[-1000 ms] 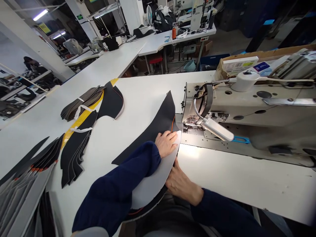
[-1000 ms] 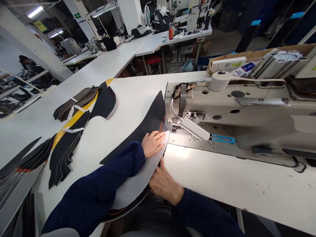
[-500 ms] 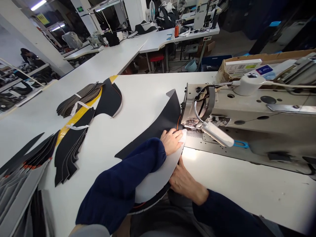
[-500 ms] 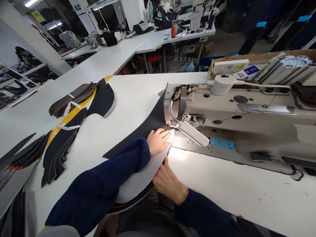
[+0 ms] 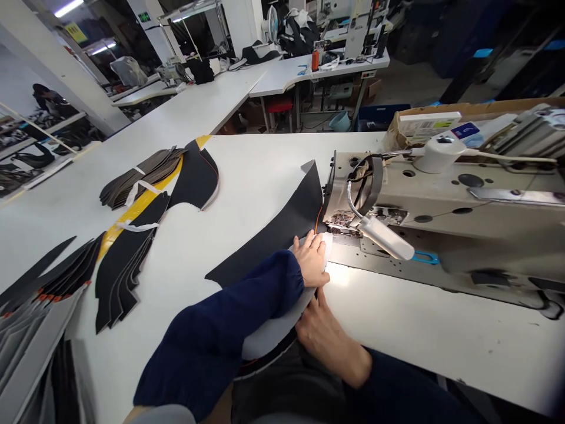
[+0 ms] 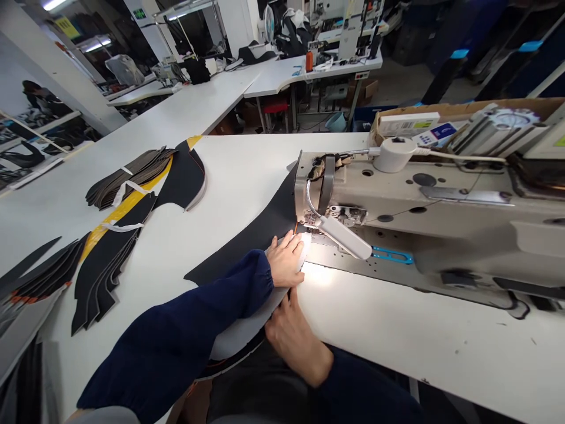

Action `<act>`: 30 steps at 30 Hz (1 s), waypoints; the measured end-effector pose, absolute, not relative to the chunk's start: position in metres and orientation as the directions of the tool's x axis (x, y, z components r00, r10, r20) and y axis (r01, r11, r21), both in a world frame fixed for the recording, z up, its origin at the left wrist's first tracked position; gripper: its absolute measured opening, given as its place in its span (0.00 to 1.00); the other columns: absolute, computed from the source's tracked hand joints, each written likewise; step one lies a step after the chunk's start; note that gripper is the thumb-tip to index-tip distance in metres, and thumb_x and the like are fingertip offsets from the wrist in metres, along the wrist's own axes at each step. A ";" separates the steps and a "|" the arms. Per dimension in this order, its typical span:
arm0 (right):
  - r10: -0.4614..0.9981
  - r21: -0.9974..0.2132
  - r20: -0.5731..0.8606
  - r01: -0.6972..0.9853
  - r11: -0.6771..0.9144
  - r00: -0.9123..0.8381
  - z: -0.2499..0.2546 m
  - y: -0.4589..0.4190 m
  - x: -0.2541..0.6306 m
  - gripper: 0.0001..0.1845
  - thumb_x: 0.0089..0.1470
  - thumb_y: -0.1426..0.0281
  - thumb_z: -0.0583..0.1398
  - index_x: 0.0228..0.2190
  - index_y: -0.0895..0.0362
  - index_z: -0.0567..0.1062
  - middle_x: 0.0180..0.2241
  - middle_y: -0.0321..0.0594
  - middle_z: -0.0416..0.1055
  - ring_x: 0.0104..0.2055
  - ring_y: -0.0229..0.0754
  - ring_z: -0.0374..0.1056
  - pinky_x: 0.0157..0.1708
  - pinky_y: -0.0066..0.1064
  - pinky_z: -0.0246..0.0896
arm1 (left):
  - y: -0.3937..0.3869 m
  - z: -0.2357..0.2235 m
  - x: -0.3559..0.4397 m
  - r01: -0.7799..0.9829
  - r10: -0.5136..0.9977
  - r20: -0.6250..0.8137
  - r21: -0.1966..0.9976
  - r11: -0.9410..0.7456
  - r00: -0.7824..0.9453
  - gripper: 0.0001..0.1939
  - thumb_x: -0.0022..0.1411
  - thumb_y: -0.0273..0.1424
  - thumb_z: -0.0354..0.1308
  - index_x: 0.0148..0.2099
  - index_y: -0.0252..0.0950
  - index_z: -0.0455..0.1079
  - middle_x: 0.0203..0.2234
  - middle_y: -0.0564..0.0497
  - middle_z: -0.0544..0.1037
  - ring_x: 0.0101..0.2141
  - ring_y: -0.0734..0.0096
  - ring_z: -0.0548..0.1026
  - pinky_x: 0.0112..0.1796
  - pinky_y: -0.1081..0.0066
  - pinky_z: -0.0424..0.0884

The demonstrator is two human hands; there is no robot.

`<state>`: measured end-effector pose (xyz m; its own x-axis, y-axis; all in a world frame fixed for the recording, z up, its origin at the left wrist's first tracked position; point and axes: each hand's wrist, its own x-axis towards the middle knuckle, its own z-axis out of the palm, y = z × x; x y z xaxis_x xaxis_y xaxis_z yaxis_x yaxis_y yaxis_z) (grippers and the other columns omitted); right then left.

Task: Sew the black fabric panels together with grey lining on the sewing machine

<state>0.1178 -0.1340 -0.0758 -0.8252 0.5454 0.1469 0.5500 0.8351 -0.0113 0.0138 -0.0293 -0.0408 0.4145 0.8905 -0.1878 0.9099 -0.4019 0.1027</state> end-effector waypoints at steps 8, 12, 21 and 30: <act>0.578 0.066 0.288 0.618 0.783 -0.763 -0.088 -0.169 0.108 0.21 0.49 0.67 0.63 0.42 0.68 0.77 0.49 0.63 0.70 0.55 0.71 0.60 0.56 0.66 0.45 | -0.044 -0.027 0.016 0.910 0.883 -0.218 0.106 -0.402 0.415 0.32 0.56 0.34 0.49 0.63 0.29 0.59 0.66 0.42 0.53 0.64 0.49 0.49 0.55 0.50 0.62; 0.578 0.100 0.319 0.633 0.768 -0.751 -0.088 -0.157 0.115 0.19 0.49 0.69 0.61 0.42 0.68 0.77 0.46 0.63 0.71 0.53 0.68 0.63 0.54 0.63 0.51 | -0.037 -0.026 0.021 0.916 0.892 -0.208 0.083 -0.393 0.402 0.34 0.55 0.33 0.50 0.64 0.27 0.56 0.66 0.40 0.52 0.63 0.48 0.49 0.54 0.50 0.63; 0.579 0.138 0.261 0.624 0.769 -0.772 -0.084 -0.140 0.128 0.25 0.49 0.74 0.58 0.49 0.73 0.72 0.49 0.66 0.69 0.54 0.65 0.63 0.56 0.59 0.52 | -0.049 -0.007 0.015 0.919 0.834 -0.392 0.090 -0.385 0.388 0.28 0.53 0.29 0.55 0.57 0.31 0.61 0.50 0.40 0.68 0.48 0.56 0.68 0.40 0.64 0.73; 0.583 0.149 0.371 0.666 0.731 -0.723 -0.101 -0.163 0.117 0.22 0.49 0.73 0.56 0.44 0.72 0.75 0.48 0.67 0.70 0.52 0.66 0.66 0.50 0.58 0.60 | -0.023 -0.023 0.032 0.928 0.863 -0.344 0.084 -0.364 0.370 0.18 0.55 0.26 0.52 0.49 0.26 0.68 0.44 0.36 0.70 0.42 0.55 0.72 0.39 0.64 0.73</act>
<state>0.1172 -0.1625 -0.1010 -0.7229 0.5827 0.3713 0.6658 0.7312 0.1486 0.0319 -0.0232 -0.0228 0.3700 0.8630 -0.3440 0.9275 -0.3641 0.0842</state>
